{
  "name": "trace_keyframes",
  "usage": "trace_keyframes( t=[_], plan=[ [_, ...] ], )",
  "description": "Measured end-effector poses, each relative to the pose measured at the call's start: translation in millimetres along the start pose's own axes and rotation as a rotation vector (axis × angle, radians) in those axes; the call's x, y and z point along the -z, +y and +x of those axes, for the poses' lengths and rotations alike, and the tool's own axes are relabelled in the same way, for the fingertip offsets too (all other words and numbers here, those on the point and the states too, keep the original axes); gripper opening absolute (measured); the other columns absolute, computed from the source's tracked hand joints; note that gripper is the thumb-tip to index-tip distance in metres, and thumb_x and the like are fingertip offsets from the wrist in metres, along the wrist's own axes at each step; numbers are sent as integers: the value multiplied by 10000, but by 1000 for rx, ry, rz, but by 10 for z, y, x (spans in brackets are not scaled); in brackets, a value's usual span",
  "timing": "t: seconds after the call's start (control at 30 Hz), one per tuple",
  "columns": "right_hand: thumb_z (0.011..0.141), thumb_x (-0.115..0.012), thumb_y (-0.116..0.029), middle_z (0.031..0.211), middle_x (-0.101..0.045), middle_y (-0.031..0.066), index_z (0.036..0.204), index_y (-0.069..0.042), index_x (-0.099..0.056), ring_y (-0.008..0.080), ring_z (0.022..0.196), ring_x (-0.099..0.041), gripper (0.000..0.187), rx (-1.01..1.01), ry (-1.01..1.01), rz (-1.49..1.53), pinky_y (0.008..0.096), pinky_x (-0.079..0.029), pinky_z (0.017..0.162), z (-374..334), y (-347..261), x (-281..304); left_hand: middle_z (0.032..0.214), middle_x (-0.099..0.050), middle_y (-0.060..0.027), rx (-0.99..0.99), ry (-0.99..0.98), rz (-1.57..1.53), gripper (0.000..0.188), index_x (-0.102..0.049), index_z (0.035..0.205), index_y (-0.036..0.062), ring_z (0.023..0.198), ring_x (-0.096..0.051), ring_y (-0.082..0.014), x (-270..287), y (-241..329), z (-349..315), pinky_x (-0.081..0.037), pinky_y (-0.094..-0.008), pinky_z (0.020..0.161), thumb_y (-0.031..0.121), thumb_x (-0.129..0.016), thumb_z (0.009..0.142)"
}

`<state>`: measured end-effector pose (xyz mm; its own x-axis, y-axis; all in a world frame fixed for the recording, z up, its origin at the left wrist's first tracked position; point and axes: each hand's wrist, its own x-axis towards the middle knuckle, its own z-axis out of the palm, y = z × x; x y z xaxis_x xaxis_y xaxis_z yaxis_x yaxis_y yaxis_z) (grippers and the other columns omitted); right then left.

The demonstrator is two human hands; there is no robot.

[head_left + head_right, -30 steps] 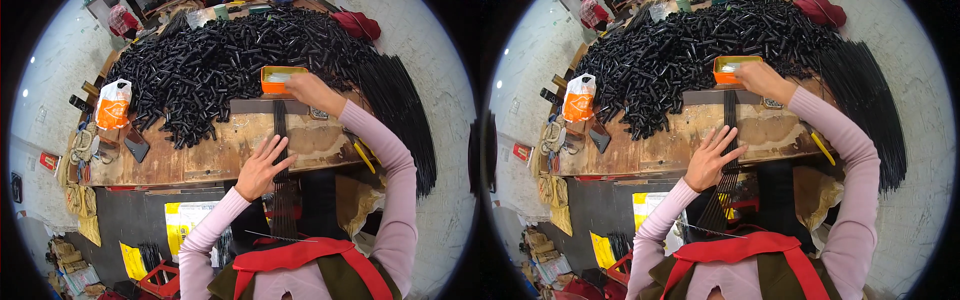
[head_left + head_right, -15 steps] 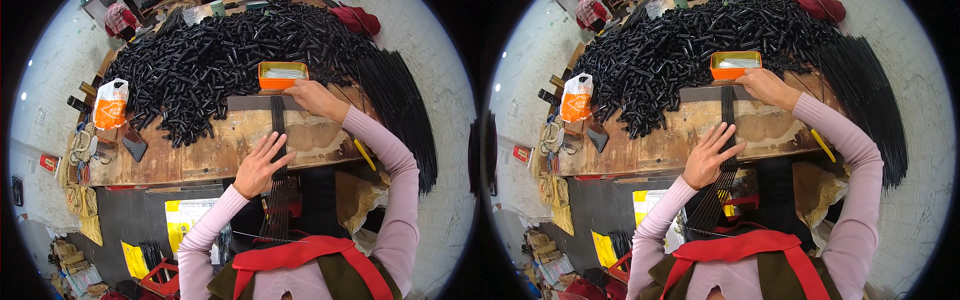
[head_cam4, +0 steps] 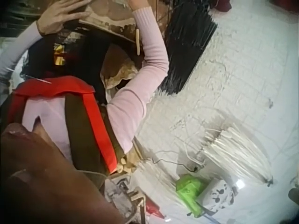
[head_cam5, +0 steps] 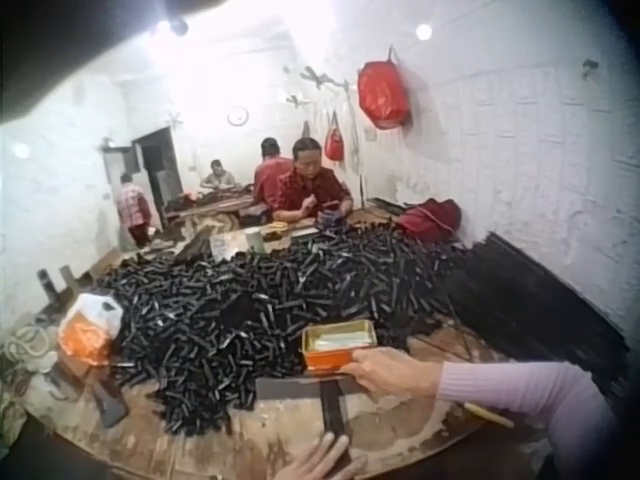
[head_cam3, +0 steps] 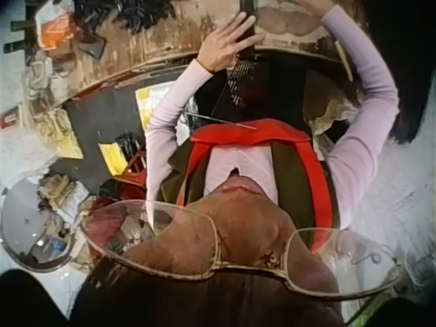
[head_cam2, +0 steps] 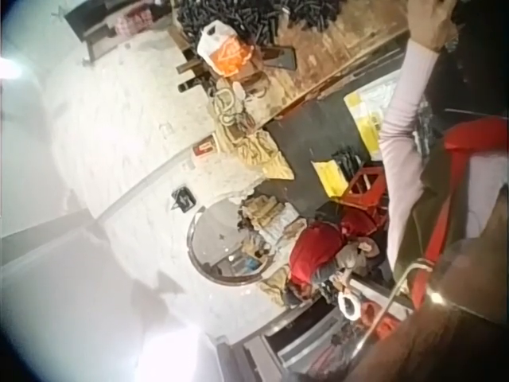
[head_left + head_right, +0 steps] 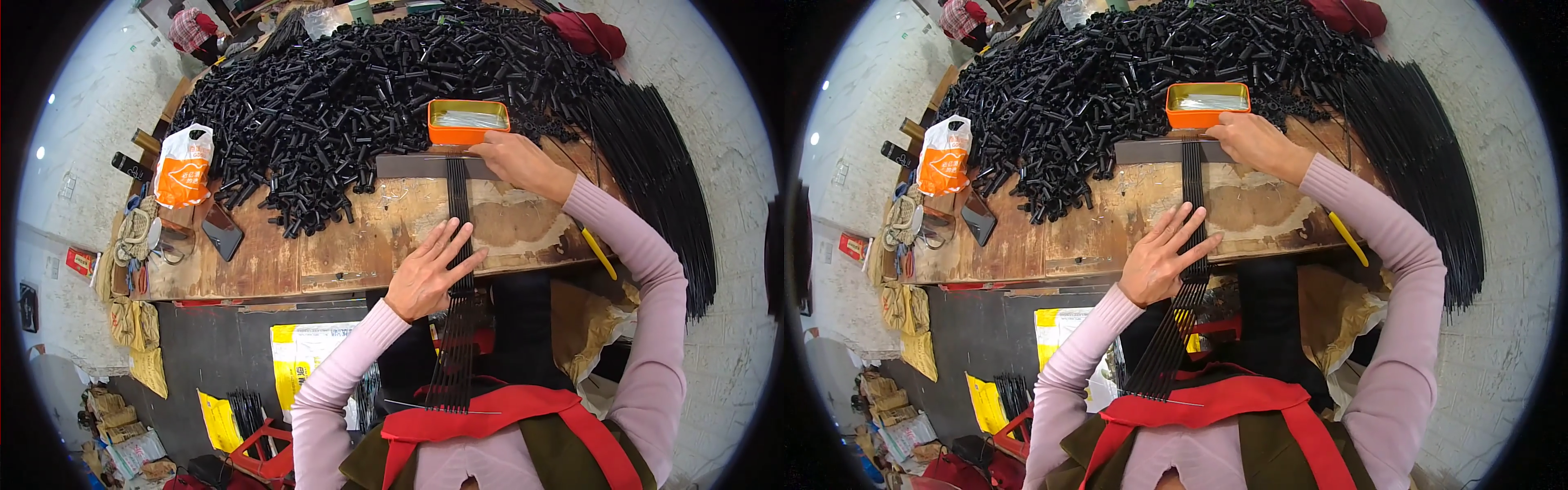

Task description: Assembling black rods into a plastic base and using pliers to secure or trim components at a factory workbench.

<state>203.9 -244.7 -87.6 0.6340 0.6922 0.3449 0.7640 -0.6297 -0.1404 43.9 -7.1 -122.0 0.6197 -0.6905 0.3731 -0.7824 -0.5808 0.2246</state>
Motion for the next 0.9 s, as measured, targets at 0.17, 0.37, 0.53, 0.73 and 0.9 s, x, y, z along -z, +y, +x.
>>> trace_keyframes(
  t=[0.17, 0.37, 0.53, 0.73, 0.9],
  plan=[
    [818, -590, -25, 851, -585, 160, 1086, 0, -659, 351, 816, -614, 278, -20, -66, 2, 440, -502, 723, 26, -21, 27, 1487, -413, -159, -2, -6, -2, 775, -545, 1361, 185, 1389, -373, -358, -14, -9, -1, -290, -454, 1162, -31, -610, 620],
    [822, -588, -24, 847, -588, 153, 1080, 0, -660, 346, 823, -617, 269, 15, -64, 3, 440, -505, 730, 71, -43, 6, 1482, -417, -163, -2, 1, 0, 755, -558, 1348, 179, 1388, -373, -360, -12, -3, -9, -290, -458, 1163, -29, -609, 624],
    [836, -601, -36, 856, -611, 148, 1073, -1, -652, 336, 836, -630, 245, 85, 6, 55, 423, -511, 743, 148, 70, -64, 1483, -416, -164, -5, 0, -5, 759, -558, 1348, 178, 1387, -374, -362, 2, 3, 2, -291, -458, 1162, -34, -609, 620],
    [848, -620, -64, 914, -659, 155, 1001, 5, -650, 340, 890, -637, 171, -18, 21, 265, 405, -513, 768, 245, -1, -84, 1485, -414, -164, 0, 6, -22, 764, -554, 1352, 180, 1386, -375, -362, -6, 1, 5, -294, -456, 1162, -41, -603, 622],
    [857, -604, -89, 933, -666, 162, 970, 3, -655, 353, 905, -634, 155, -150, -141, -96, 420, -511, 788, 67, 71, 87, 1490, -408, -162, 8, -3, -11, 769, -549, 1359, 185, 1387, -373, -361, 19, 6, -11, -296, -453, 1162, -47, -596, 628]
  ],
)
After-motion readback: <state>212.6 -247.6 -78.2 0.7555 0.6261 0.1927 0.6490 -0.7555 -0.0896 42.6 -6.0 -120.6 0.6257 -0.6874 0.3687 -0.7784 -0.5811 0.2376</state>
